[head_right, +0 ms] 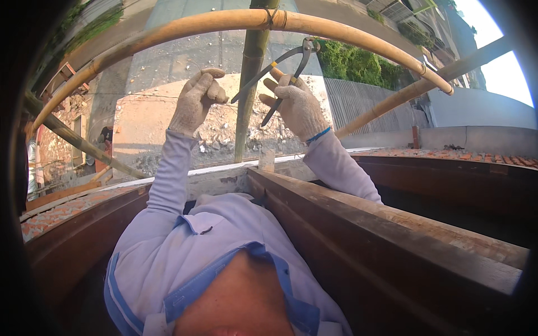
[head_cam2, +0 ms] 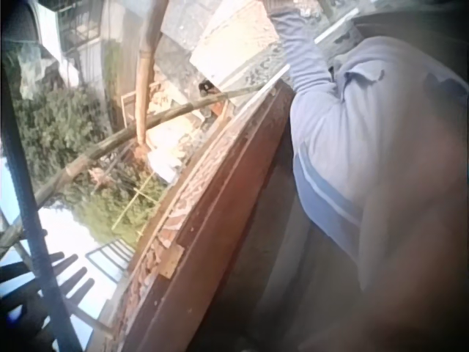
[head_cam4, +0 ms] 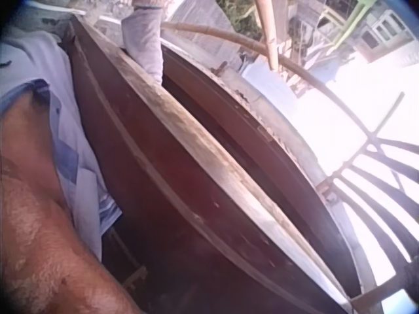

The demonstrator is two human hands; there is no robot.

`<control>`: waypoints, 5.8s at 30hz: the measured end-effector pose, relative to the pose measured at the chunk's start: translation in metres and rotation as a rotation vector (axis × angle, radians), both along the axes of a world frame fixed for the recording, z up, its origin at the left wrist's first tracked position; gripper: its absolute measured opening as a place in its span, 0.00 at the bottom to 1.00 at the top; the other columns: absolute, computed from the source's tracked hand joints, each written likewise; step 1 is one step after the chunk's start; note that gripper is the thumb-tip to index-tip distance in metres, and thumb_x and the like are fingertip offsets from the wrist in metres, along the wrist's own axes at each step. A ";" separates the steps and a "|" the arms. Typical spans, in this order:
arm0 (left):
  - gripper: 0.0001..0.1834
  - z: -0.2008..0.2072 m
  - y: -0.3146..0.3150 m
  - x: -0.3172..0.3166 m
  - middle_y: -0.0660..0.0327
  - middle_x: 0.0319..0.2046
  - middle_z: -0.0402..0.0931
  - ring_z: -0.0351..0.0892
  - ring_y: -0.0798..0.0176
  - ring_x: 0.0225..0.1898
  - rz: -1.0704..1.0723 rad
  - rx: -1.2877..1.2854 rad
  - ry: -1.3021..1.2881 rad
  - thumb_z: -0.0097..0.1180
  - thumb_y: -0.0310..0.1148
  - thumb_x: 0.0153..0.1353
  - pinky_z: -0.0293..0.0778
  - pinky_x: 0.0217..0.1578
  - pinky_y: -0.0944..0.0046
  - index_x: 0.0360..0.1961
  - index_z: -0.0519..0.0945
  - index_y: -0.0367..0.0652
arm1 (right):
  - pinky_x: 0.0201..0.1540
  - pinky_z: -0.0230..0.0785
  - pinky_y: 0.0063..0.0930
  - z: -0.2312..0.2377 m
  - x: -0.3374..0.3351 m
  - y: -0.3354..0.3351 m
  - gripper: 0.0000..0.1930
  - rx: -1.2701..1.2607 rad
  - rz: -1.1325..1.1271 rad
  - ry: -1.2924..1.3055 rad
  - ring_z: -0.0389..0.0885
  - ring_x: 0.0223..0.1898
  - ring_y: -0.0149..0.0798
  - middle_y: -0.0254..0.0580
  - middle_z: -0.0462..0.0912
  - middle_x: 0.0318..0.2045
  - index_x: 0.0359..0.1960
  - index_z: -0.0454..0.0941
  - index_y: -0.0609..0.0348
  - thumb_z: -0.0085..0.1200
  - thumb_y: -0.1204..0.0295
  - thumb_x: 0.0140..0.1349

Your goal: The person secures bamboo poles using wire and pliers, then moves indoors to prepare additional wire and returns to the scaffolding to tie and cut the wire, completing the fastening of the bamboo structure.

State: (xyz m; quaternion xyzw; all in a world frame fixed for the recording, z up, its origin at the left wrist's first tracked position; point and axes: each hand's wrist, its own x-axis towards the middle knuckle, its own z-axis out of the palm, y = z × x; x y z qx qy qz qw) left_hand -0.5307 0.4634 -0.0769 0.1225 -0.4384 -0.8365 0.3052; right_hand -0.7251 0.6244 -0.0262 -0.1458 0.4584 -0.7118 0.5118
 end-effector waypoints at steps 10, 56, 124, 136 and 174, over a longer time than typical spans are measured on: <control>0.40 -0.028 -0.034 0.004 0.45 0.59 0.79 0.79 0.52 0.63 0.106 -0.744 -0.842 0.48 0.61 0.74 0.72 0.66 0.56 0.71 0.69 0.38 | 0.53 0.86 0.43 0.030 -0.006 -0.001 0.08 0.092 0.146 0.160 0.75 0.66 0.64 0.66 0.71 0.64 0.34 0.69 0.62 0.43 0.87 0.56; 0.15 -0.004 -0.044 -0.094 0.53 0.49 0.83 0.84 0.59 0.54 -0.311 0.168 -0.085 0.47 0.33 0.78 0.86 0.53 0.59 0.58 0.76 0.38 | 0.63 0.79 0.42 0.012 0.027 -0.035 0.07 0.019 0.256 0.074 0.83 0.54 0.45 0.50 0.75 0.52 0.43 0.70 0.58 0.51 0.81 0.66; 0.16 -0.010 -0.054 -0.091 0.54 0.50 0.81 0.85 0.59 0.50 -0.352 0.163 -0.043 0.49 0.32 0.78 0.85 0.54 0.59 0.60 0.74 0.34 | 0.63 0.79 0.47 0.006 0.021 -0.036 0.10 0.034 0.322 0.029 0.80 0.60 0.51 0.48 0.77 0.50 0.41 0.72 0.58 0.48 0.86 0.62; 0.24 0.007 -0.026 -0.095 0.55 0.57 0.80 0.82 0.59 0.57 -0.311 0.124 -0.060 0.52 0.38 0.76 0.81 0.57 0.57 0.67 0.71 0.36 | 0.45 0.78 0.47 0.014 0.007 -0.022 0.07 -0.086 0.328 -0.194 0.79 0.43 0.45 0.46 0.75 0.42 0.36 0.67 0.53 0.45 0.80 0.57; 0.19 0.022 0.042 -0.174 0.69 0.18 0.61 0.63 0.66 0.17 -0.173 0.614 0.042 0.43 0.46 0.80 0.73 0.28 0.54 0.29 0.69 0.53 | 0.39 0.83 0.32 0.008 -0.054 0.020 0.26 0.544 0.495 0.599 0.88 0.40 0.44 0.58 0.85 0.43 0.58 0.73 0.70 0.52 0.55 0.74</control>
